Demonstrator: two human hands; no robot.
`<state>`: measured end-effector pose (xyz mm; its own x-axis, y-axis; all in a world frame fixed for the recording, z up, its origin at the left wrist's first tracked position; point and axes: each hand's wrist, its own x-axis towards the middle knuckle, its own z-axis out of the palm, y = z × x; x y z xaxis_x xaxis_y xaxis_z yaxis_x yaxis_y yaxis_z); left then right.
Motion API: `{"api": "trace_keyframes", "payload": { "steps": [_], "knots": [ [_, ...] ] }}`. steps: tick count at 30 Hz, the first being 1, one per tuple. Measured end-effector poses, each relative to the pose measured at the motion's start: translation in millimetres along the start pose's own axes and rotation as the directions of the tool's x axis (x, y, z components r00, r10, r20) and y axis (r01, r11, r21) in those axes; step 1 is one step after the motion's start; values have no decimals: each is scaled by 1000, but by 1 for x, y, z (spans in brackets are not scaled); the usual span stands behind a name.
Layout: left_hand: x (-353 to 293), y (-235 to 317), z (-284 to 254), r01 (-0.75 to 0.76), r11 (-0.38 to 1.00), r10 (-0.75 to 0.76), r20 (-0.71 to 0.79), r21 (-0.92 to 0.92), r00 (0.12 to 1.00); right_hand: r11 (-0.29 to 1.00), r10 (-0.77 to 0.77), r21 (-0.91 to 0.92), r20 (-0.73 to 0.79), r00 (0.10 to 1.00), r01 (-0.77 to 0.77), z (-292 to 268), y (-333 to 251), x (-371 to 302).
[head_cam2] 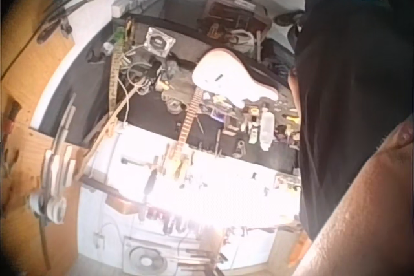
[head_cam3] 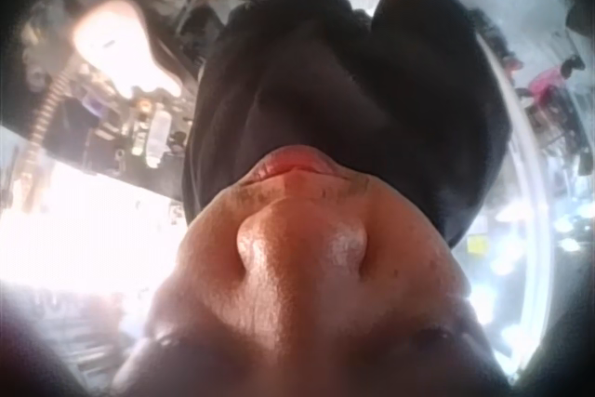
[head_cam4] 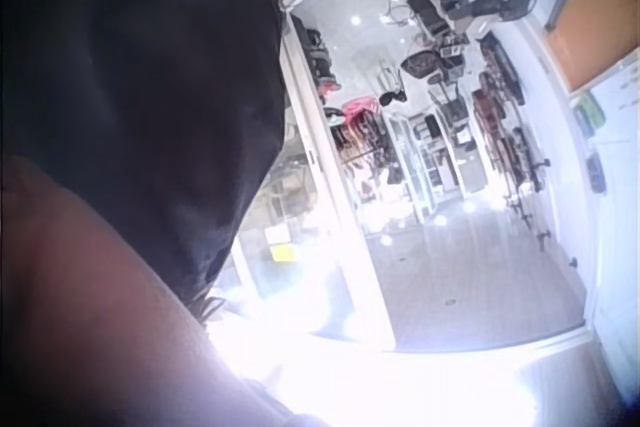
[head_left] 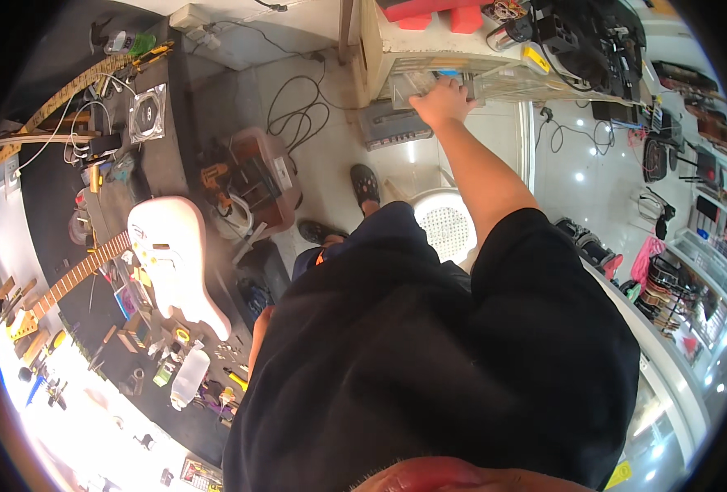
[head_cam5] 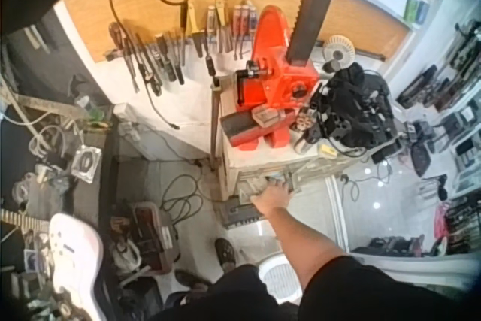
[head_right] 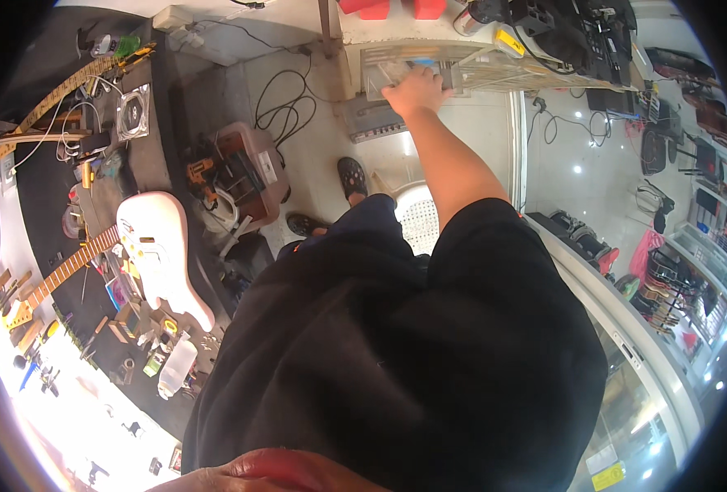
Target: The person assembles a guitar bridge plate by inserting springs and screws into the individual bridge saddles and then walks to a parts organizer to retrieve small hardware components.
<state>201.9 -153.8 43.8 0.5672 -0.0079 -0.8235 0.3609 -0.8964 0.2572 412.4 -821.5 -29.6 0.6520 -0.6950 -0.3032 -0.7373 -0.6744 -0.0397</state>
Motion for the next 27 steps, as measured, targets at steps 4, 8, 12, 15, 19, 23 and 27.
{"api": "trace_keyframes", "payload": {
  "steps": [4,8,12,15,19,23,27],
  "knots": [
    [5,9,-3,-7,1000,7,-4,3,1000,992,88,88,72,994,-95,0,-9,-1],
    [8,30,-7,-4,1000,4,-9,4,1000,995,56,81,87,995,-63,-5,-16,4],
    [6,50,-22,-123,992,122,-30,-20,992,998,31,55,101,994,-37,-8,-5,8],
    [6,49,-22,-91,995,92,-29,29,995,997,38,69,14,999,-39,4,-3,4],
    [14,16,-3,1,1000,-2,-19,-30,1000,989,-89,118,-35,995,93,28,12,-13],
    [25,3,3,-12,1000,12,-2,14,1000,803,476,498,-204,855,-328,64,26,-26],
    [22,-2,5,-11,1000,11,-16,24,1000,-309,207,761,640,740,-571,79,18,-9]
  ]
}}
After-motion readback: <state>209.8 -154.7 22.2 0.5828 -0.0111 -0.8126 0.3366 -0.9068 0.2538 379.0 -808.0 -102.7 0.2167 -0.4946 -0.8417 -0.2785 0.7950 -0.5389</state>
